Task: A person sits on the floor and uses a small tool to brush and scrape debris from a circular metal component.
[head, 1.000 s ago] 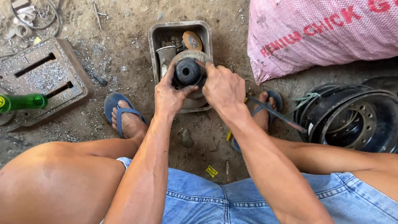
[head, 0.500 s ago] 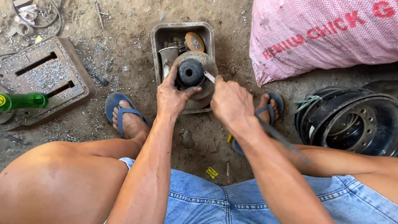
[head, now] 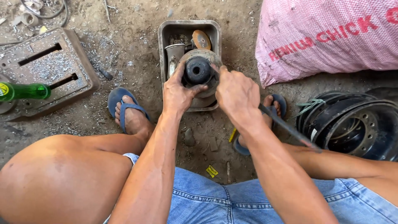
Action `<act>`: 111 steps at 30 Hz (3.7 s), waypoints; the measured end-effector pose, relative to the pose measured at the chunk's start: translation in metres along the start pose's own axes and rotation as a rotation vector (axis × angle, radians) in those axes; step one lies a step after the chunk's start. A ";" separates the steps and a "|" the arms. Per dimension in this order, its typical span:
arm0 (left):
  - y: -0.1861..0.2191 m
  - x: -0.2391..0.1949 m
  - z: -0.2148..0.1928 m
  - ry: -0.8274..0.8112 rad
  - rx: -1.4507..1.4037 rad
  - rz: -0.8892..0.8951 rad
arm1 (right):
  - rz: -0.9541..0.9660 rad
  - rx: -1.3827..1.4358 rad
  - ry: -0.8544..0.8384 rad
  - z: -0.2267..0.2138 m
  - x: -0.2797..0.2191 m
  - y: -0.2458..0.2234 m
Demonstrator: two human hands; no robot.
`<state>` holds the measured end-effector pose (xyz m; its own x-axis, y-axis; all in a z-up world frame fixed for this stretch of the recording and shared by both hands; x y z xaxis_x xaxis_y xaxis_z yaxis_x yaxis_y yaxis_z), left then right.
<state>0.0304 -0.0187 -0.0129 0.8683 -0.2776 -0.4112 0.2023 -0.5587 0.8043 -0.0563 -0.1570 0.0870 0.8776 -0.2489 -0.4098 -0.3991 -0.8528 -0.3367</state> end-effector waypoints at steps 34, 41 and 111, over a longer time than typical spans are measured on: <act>-0.005 -0.001 -0.008 -0.059 0.084 0.097 | -0.010 0.038 0.062 0.019 -0.037 -0.002; -0.023 0.013 -0.004 0.009 0.135 0.131 | 0.111 0.145 -0.006 0.013 -0.036 0.008; -0.044 0.015 0.003 0.094 0.132 -0.037 | -0.056 0.152 0.099 -0.032 0.013 0.051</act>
<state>0.0337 -0.0007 -0.0558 0.9011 -0.1838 -0.3926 0.1793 -0.6666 0.7235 -0.0568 -0.2184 0.0919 0.9186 -0.2532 -0.3034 -0.3774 -0.7895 -0.4840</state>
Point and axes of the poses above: each hand's wrist, its own x-axis towards the middle knuckle, its own z-axis out of the palm, y = z × x, the point moved 4 cm from there along x, towards the middle knuckle, and after that the axes turned 14 degrees about -z, right-handed, at the moved point
